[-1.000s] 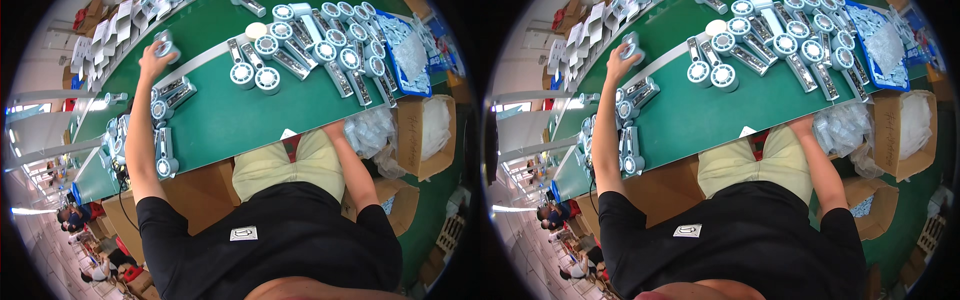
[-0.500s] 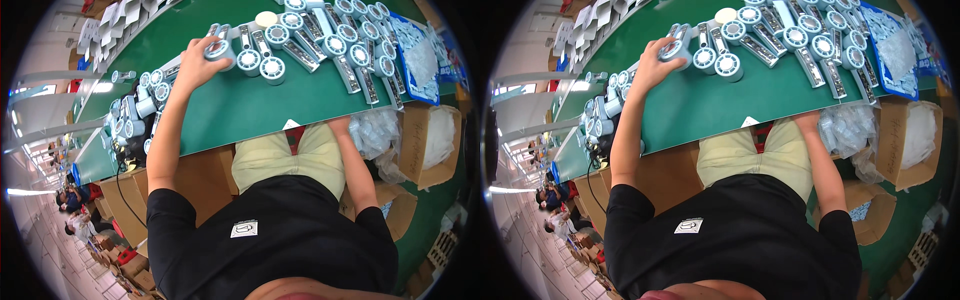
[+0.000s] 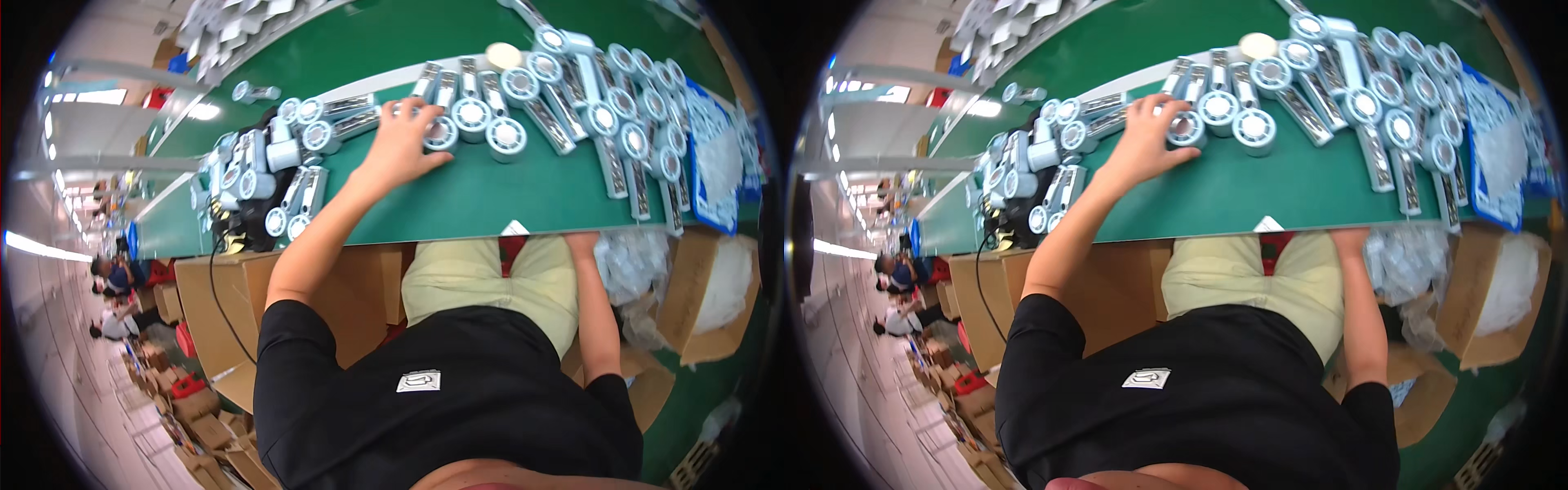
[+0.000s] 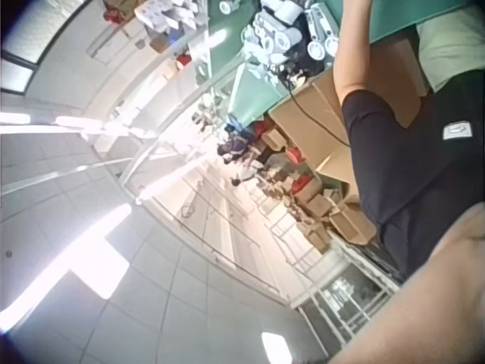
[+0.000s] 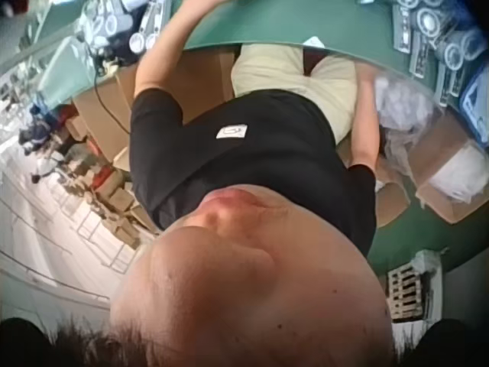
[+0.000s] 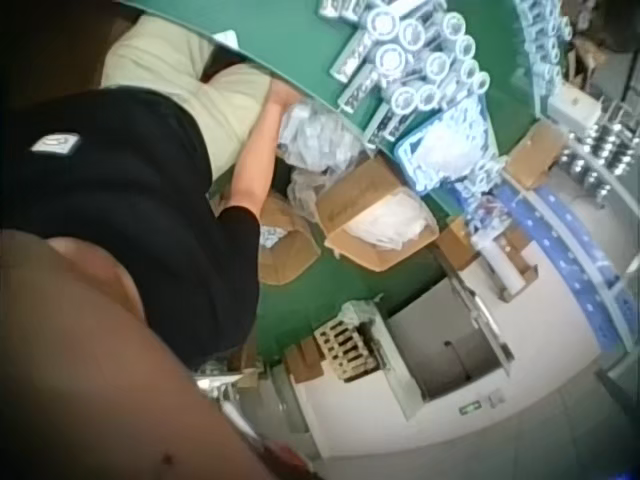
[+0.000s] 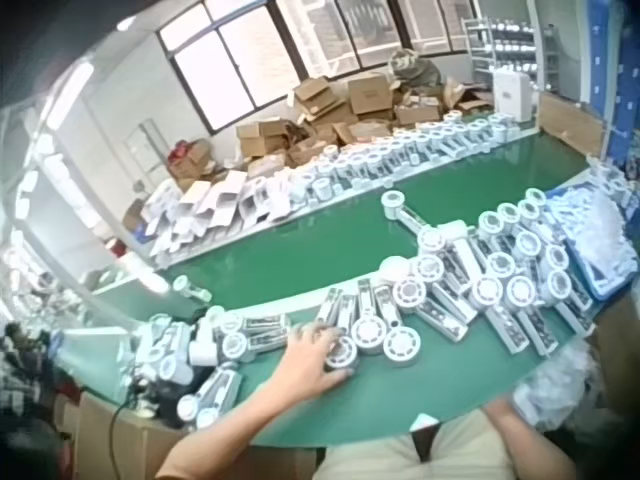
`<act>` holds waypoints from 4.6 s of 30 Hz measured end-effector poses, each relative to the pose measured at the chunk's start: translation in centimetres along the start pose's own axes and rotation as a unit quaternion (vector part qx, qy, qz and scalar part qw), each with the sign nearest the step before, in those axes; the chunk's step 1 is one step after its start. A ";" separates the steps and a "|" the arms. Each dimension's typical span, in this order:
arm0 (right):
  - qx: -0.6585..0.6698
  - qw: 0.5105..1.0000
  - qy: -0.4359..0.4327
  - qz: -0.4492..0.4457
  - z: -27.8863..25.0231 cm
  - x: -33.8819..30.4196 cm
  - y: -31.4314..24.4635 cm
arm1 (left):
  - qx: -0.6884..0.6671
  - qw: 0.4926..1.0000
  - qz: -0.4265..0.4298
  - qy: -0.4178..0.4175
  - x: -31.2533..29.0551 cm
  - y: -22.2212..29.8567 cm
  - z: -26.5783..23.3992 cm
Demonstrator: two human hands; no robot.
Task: Wrap electronic components in bubble wrap and place them into plastic bags.
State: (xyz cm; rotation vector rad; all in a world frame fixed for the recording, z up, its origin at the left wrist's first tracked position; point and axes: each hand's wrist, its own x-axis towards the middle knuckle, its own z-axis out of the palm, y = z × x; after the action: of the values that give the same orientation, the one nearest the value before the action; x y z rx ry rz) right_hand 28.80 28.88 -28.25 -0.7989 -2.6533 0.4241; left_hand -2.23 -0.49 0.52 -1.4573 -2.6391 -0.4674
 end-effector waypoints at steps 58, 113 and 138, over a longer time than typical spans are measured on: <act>0.411 0.671 -0.555 -0.270 -30.3 20.1 -19.9 | 0.071 0.869 -0.475 -0.120 10.6 -42.0 3.5; 0.200 0.950 0.240 -0.011 -20.4 4.4 -11.4 | -0.315 0.944 0.001 0.099 -2.8 28.4 12.7; 0.097 0.961 0.182 -0.187 -25.8 7.4 -6.8 | -0.446 0.887 -0.069 0.092 -9.6 14.7 5.7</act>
State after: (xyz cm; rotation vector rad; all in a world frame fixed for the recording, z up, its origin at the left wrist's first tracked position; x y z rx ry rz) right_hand 30.07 32.44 -0.86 -0.2706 -2.3008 0.3839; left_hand 15.61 0.80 -3.76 -1.2460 -2.4483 -1.9145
